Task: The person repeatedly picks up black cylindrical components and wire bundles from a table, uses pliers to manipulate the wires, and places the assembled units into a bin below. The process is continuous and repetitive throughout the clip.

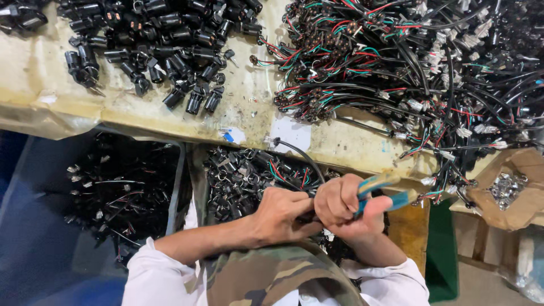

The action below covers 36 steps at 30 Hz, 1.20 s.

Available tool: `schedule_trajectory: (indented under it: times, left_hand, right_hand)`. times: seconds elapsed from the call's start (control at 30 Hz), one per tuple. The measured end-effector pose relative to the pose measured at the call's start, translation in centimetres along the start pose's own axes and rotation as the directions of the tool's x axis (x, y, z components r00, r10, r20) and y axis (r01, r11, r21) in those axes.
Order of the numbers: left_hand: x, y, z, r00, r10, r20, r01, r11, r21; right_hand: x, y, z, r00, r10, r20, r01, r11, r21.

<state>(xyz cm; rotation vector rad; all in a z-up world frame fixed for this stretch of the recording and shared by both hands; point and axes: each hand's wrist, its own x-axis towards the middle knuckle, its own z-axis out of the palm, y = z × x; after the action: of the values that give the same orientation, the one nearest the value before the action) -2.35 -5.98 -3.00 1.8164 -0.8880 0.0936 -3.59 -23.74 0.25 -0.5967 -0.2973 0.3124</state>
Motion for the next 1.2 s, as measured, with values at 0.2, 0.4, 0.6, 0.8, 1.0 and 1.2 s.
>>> schedule_trajectory:
  times: [0.2,0.4,0.6,0.8,1.0,1.2]
  left_hand:
    - [3.0,0.9,-7.6,0.947,0.122,0.297,-0.091,0.989,-0.116]
    - [-0.1,0.0,-9.9,0.852,0.284,0.439,-0.318,0.948,0.002]
    - [-0.8,-7.4,-11.4,0.908,-0.391,-0.154,0.406,0.909,0.088]
    - [0.9,-15.5,-11.7,0.868,-0.248,-0.43,0.49,0.566,0.663]
    - [1.6,-13.9,-10.6,0.841,-0.121,-0.527,0.167,0.985,0.041]
    - [2.2,-10.1,-6.7,0.862,-0.504,0.056,0.128,0.109,-0.986]
  right_hand:
    - [4.9,-3.3,-0.8,0.998,0.043,0.04,-0.031,0.959,-0.28]
    - [19.2,-0.7,-7.7,0.987,-0.046,-0.155,-0.161,-0.322,-0.933]
    - [15.1,1.7,-9.9,0.947,-0.321,0.005,-0.07,-0.224,-0.972]
    - [8.8,3.7,-9.1,0.993,-0.085,-0.084,-0.115,-0.474,-0.873]
    - [7.5,4.0,-11.5,0.969,-0.07,-0.235,-0.238,-0.501,-0.832]
    - [8.5,4.2,-12.6,0.974,-0.074,-0.214,-0.226,-0.408,-0.885]
